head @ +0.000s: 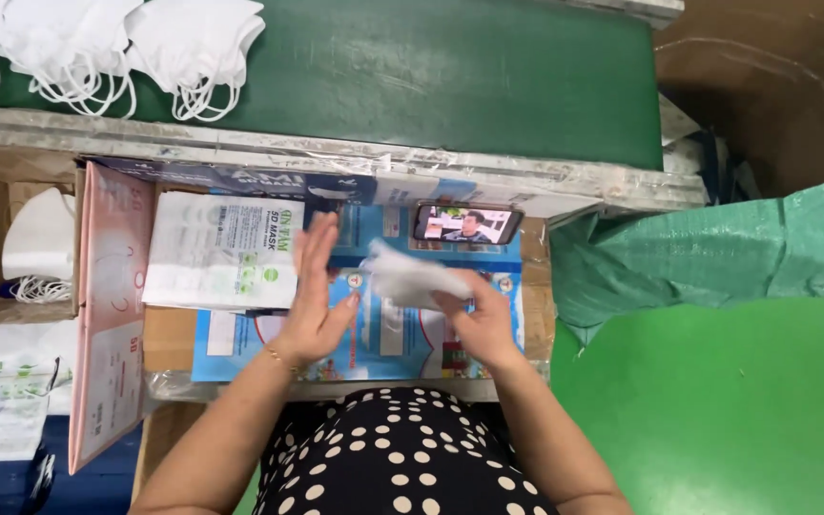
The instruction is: Packing and stacking face masks on a production line workspace.
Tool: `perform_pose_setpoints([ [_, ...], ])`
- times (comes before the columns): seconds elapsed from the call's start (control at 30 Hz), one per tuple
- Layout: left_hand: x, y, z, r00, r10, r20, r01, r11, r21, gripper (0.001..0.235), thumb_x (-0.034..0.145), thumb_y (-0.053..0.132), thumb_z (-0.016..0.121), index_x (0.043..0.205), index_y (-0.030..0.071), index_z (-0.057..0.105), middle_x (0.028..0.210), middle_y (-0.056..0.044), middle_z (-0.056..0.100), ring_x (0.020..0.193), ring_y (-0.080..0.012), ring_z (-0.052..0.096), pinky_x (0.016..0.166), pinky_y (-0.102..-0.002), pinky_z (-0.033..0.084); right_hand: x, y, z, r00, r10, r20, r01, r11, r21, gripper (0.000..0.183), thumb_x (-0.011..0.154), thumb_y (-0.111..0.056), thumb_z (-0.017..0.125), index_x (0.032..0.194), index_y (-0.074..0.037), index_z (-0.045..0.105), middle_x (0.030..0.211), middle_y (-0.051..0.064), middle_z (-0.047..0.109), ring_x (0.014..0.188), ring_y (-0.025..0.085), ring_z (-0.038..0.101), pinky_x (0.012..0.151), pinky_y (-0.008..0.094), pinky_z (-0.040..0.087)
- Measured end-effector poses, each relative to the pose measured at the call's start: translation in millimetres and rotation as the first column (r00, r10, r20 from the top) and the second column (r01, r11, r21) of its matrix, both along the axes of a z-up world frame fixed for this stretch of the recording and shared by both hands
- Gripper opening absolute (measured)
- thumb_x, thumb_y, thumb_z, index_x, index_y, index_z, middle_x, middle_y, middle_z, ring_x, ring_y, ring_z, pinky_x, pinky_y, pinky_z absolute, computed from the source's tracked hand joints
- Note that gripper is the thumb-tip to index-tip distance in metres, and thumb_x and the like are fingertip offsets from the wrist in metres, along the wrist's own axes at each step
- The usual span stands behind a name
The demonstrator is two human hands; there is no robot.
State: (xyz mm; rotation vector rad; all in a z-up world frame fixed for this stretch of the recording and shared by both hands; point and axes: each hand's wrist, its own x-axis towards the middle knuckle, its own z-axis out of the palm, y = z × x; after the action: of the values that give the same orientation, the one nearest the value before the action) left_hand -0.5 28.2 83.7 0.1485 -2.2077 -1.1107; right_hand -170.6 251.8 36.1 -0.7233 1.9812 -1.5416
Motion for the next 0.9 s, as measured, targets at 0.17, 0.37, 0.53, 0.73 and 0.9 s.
perform_pose_setpoints([
  [0.17,-18.3,6.2,-1.6,0.861,-0.142,0.489,0.288,0.928,-0.237,0.104,0.068,0.019,0.08,0.153,0.001,0.022,0.162,-0.023,0.017,0.149,-0.0494,0.005,0.113,-0.068,-0.006,16.0,-30.0,2.8,0.912,0.222,-0.346,-0.237,0.972,0.001,0.065,0.076,0.0,0.079,0.136,-0.005,0.055,0.145,0.018,0.056,0.137,0.033,0.052,0.112,0.041,0.042],
  [0.37,-34.7,6.6,-23.0,0.771,0.004,0.637,0.26,0.911,-0.32,0.093,0.078,0.017,0.077,0.158,0.017,0.03,0.152,-0.005,0.046,0.151,-0.0285,0.03,0.124,-0.069,0.0,16.3,-25.5,-24.0,0.935,0.297,-0.194,-0.309,0.951,-0.033,0.064,0.08,-0.001,0.077,0.139,-0.007,0.054,0.138,0.014,0.061,0.129,0.027,0.058,0.109,0.038,0.046],
  [0.53,-35.6,13.6,-18.4,0.822,0.023,0.569,0.172,0.943,-0.286,0.087,0.085,0.033,0.081,0.156,0.02,0.033,0.135,-0.002,0.058,0.142,-0.0262,0.043,0.12,-0.075,0.003,13.8,-27.0,-23.7,0.957,0.264,-0.117,-0.271,0.962,-0.044,0.043,0.092,-0.001,0.073,0.134,-0.006,0.063,0.129,0.012,0.069,0.122,0.022,0.066,0.106,0.034,0.052],
  [0.73,-34.6,16.3,-17.8,0.8,0.025,0.599,0.19,0.937,-0.293,0.105,0.071,0.026,0.084,0.157,0.013,0.025,0.148,-0.009,0.05,0.145,-0.0335,0.034,0.112,-0.075,0.003,15.7,-27.9,-9.6,0.939,0.293,-0.179,-0.307,0.95,-0.058,0.073,0.078,-0.001,0.079,0.142,-0.001,0.044,0.138,0.016,0.052,0.128,0.026,0.052,0.106,0.036,0.042],
  [0.9,-34.1,20.8,-15.7,0.809,-0.123,0.574,0.282,0.939,-0.195,0.102,0.07,0.022,0.084,0.156,0.013,0.029,0.143,-0.013,0.051,0.144,-0.0377,0.033,0.115,-0.073,0.006,18.9,-35.5,16.9,0.885,0.347,-0.309,-0.395,0.913,-0.106,0.076,0.077,-0.011,0.086,0.141,-0.002,0.046,0.141,0.018,0.05,0.132,0.032,0.049,0.11,0.04,0.04],
])
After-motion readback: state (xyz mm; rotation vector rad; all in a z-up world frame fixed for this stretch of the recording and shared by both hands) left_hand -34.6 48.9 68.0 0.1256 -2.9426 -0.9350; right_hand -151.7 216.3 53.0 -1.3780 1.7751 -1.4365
